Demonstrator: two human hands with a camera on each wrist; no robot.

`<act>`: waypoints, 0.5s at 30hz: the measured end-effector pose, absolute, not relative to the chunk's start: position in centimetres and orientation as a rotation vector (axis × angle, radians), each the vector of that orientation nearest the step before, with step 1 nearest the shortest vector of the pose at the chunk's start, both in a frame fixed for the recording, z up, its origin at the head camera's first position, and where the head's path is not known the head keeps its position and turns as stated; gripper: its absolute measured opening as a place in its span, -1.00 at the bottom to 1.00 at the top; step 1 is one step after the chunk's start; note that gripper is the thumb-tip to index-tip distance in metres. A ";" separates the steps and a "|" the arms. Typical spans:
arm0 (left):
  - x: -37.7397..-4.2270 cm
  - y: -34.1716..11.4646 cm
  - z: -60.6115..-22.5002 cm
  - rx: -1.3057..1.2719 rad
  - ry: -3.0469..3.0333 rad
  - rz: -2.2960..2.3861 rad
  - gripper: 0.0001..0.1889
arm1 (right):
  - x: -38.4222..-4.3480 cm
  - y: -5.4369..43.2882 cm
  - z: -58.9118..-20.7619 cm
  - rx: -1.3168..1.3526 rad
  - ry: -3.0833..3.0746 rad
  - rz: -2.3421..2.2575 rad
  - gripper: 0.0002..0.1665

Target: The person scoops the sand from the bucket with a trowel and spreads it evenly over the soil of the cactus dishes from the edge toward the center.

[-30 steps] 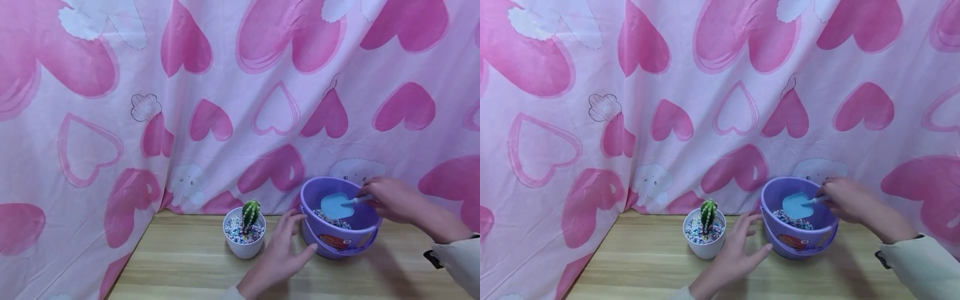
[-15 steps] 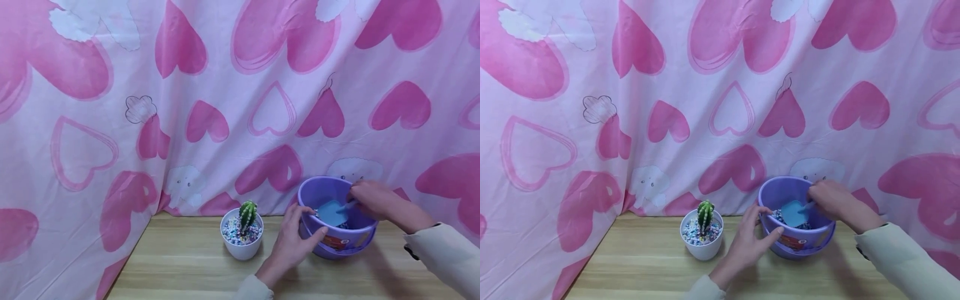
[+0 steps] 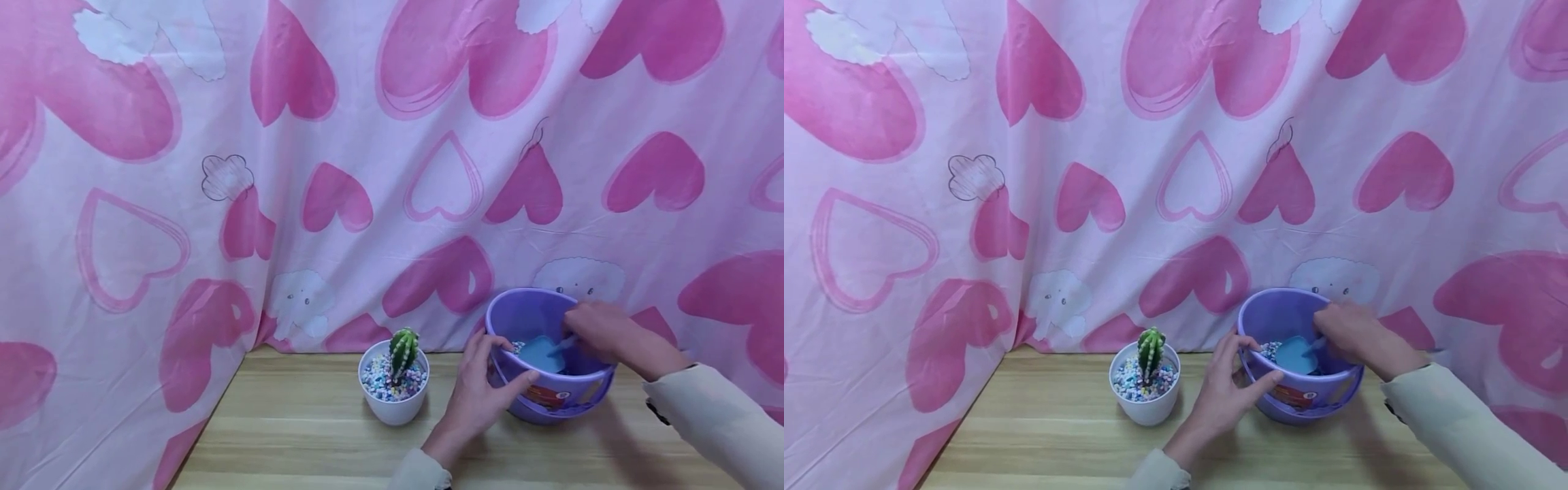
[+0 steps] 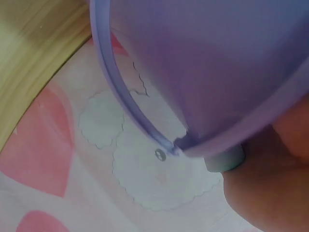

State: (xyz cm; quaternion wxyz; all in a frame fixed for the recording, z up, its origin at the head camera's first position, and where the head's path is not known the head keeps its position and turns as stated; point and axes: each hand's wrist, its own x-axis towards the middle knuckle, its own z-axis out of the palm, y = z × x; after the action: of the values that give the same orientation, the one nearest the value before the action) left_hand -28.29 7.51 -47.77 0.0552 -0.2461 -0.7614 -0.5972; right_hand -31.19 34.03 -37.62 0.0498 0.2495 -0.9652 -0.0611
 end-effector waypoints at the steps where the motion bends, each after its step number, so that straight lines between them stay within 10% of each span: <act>1: -28.3 7.5 -47.8 -0.745 -2.306 -1.820 -0.54 | -31.3 34.0 -37.8 0.781 -2.945 -0.159 -0.75; 15: -28.5 7.6 -48.4 -0.739 -2.296 -1.845 -0.55 | -33.0 34.4 -39.0 1.046 -3.077 0.245 -0.66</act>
State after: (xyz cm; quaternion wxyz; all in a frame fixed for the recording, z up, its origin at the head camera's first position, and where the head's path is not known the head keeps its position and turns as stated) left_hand -28.53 7.57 -48.41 0.0523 -0.2430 -0.7551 -0.6067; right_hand -32.97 34.44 -39.00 -0.0587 0.3204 -0.9425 0.0752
